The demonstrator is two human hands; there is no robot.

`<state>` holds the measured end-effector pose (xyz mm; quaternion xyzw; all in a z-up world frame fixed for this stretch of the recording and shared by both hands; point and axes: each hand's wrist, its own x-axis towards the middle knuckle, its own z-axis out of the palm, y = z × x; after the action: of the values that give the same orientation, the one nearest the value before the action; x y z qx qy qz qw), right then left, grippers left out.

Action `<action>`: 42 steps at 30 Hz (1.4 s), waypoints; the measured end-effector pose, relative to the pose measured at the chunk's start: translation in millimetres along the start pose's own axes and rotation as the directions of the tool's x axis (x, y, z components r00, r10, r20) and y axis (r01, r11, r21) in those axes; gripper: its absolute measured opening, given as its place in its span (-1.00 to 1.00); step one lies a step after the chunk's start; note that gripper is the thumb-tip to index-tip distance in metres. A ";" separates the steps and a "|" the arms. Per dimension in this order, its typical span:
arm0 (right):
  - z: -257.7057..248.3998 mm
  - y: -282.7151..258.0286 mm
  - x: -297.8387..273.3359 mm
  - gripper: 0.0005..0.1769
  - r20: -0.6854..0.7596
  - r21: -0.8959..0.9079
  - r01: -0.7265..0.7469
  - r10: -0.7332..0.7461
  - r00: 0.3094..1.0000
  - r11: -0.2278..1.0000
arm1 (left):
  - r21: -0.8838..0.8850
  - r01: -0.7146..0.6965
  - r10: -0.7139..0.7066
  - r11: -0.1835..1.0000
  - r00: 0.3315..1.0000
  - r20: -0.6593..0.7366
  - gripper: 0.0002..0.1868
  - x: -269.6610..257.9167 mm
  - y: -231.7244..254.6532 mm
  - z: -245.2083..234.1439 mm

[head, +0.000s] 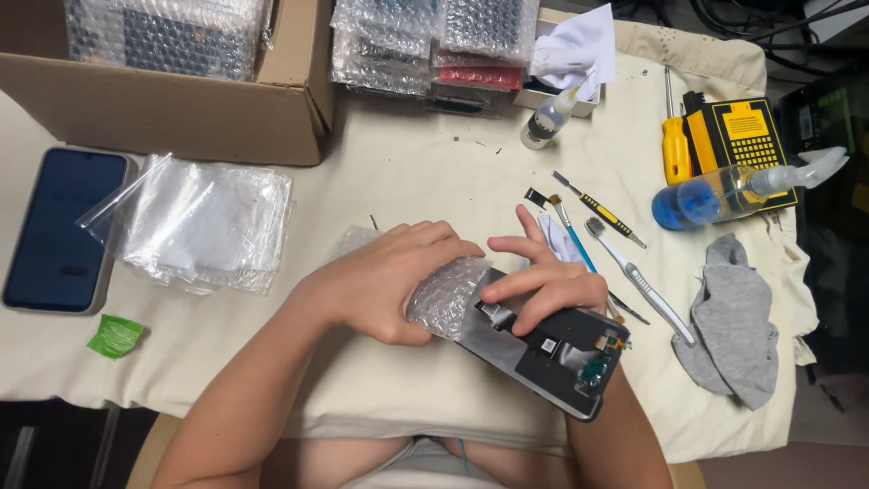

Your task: The person cleans the back of a disassembled smartphone using a brush and a cloth. They then wrap the phone in bubble wrap and place it in a box. Finally, they use tweezers to clean the inside of the phone's frame.

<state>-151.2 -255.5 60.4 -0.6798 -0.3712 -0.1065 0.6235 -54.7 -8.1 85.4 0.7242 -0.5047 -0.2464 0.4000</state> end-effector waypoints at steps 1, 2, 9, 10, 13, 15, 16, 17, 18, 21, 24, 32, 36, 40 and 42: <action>-1.1 1.8 -0.6 -0.67 -0.003 0.000 -0.001 0.001 1.000 1.000 | 0.000 0.000 0.000 1.000 1.000 0.003 0.02 -0.2 -0.1 -1.0; -2.7 3.6 -1.0 -0.67 0.016 -0.009 0.027 -0.027 1.000 1.000 | -0.019 -0.013 0.013 1.000 1.000 -0.023 0.01 0.0 -0.1 -2.1; 6.9 -4.5 6.6 -0.61 -0.053 -0.105 -0.038 0.033 0.998 0.994 | -0.028 -0.060 0.057 0.998 0.995 -0.081 0.00 -2.3 4.2 -5.2; 4.9 1.5 5.5 -0.61 -0.054 -0.106 -0.039 0.034 0.998 0.994 | -0.029 -0.060 0.058 0.998 0.995 -0.080 0.00 -2.8 4.5 -4.7; 2.1 12.7 4.1 -0.60 0.062 -0.146 0.003 0.006 0.998 0.989 | -0.030 -0.087 0.084 0.996 0.993 -0.085 0.01 -3.3 5.4 -4.0; 5.3 11.1 5.3 -0.76 0.045 -0.301 -0.001 0.016 0.999 0.954 | 0.000 -0.058 0.058 0.998 0.997 -0.058 -0.02 -3.0 6.1 -3.8; 8.0 7.2 6.4 -0.76 0.048 -0.299 -0.001 0.016 0.999 0.954 | 0.000 -0.056 0.056 0.998 0.997 -0.061 -0.02 -2.7 6.9 -2.7; 10.8 3.3 7.6 -0.78 0.007 -0.369 -0.034 0.040 0.999 0.929 | 0.017 -0.054 0.055 0.998 0.997 -0.050 -0.02 -2.4 7.7 -1.6; 13.7 -0.7 8.5 -0.79 -0.037 -0.435 -0.071 0.061 0.997 0.898 | 0.033 -0.052 0.053 0.998 0.998 -0.037 -0.02 -2.2 8.4 -0.5; 15.5 -2.0 9.6 -0.80 -0.055 -0.466 -0.110 0.095 0.994 0.878 | 0.060 -0.051 0.051 0.997 0.999 -0.007 -0.05 -1.0 10.2 4.0; 19.0 -0.3 6.2 -0.77 -0.088 -0.374 -0.172 0.149 0.985 0.911 | 0.030 -0.053 0.053 0.998 0.999 -0.003 -0.04 -0.1 8.9 3.9; 28.8 -15.0 14.3 -0.74 -0.037 -0.197 -0.236 0.234 0.972 0.951 | -0.046 -0.075 0.075 0.996 0.997 -0.007 -0.07 0.4 5.4 8.8; 25.0 -4.0 11.4 -0.75 0.017 -0.318 -0.225 0.243 0.970 0.921 | 0.054 -0.059 0.060 0.997 0.998 -0.017 -0.05 1.8 1.3 13.1; 24.9 10.8 4.6 -0.74 0.006 -0.210 -0.376 0.386 0.923 0.902 | 0.246 -0.030 0.047 0.969 0.997 -0.062 -0.01 2.5 -3.2 7.3; 39.3 11.4 5.1 -0.68 -0.403 0.538 -0.437 0.675 0.618 0.721 | 0.454 0.116 -0.017 0.884 0.976 -0.216 0.09 1.5 -19.0 3.2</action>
<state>-152.8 -216.6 46.9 -0.5588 0.0561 -0.0270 0.8269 -46.4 -7.3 68.0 0.8371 -0.4796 -0.0559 0.2571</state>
